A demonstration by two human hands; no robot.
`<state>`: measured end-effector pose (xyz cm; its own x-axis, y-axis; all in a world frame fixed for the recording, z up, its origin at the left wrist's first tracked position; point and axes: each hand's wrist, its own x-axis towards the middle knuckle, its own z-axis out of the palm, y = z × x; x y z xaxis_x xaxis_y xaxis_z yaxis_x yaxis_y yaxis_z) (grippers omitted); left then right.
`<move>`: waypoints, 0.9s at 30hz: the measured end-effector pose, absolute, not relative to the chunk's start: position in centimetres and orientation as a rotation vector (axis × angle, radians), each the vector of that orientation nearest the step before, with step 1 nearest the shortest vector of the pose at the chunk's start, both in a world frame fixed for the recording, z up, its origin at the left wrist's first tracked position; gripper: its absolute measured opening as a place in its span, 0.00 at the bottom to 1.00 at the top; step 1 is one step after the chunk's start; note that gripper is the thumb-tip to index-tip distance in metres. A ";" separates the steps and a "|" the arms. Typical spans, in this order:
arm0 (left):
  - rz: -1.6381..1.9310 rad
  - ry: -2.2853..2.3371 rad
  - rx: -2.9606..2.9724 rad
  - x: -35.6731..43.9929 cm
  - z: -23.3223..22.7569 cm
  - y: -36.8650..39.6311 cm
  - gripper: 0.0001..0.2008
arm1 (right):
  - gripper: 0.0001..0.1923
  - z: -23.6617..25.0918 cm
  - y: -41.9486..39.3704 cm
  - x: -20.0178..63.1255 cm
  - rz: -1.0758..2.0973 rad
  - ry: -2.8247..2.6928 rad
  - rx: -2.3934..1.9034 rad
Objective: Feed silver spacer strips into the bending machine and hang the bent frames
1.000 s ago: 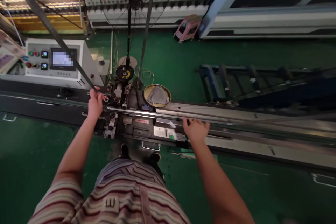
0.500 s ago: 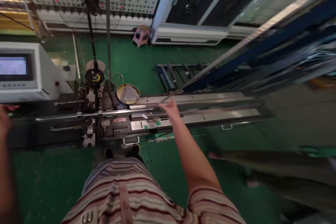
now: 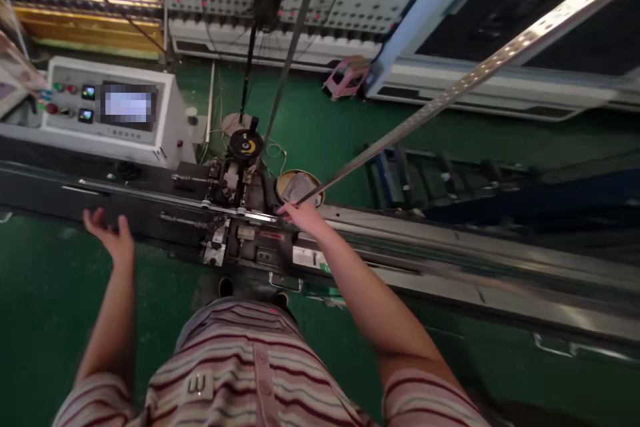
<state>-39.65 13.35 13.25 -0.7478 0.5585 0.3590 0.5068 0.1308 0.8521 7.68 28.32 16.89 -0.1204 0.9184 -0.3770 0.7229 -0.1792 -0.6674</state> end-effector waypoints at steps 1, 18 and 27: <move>1.720 2.334 1.038 -38.2 11.3 11.6 0.44 | 0.18 16.9 28.4 6.2 1.200 -1.879 -1.889; 1.692 2.257 0.789 -38.6 8.5 7.9 0.31 | 0.18 17.5 29.8 -17.6 1.354 -1.897 -1.608; 1.591 1.658 0.528 -33.3 16.0 19.5 0.34 | 0.13 23.8 29.5 -8.2 1.652 -1.428 -1.389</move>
<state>-33.32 19.48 16.00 -0.6228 0.7452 -0.2384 -0.2076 0.1364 0.9687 -8.23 29.54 23.81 -0.3174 0.8838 -0.3437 0.2124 -0.2870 -0.9341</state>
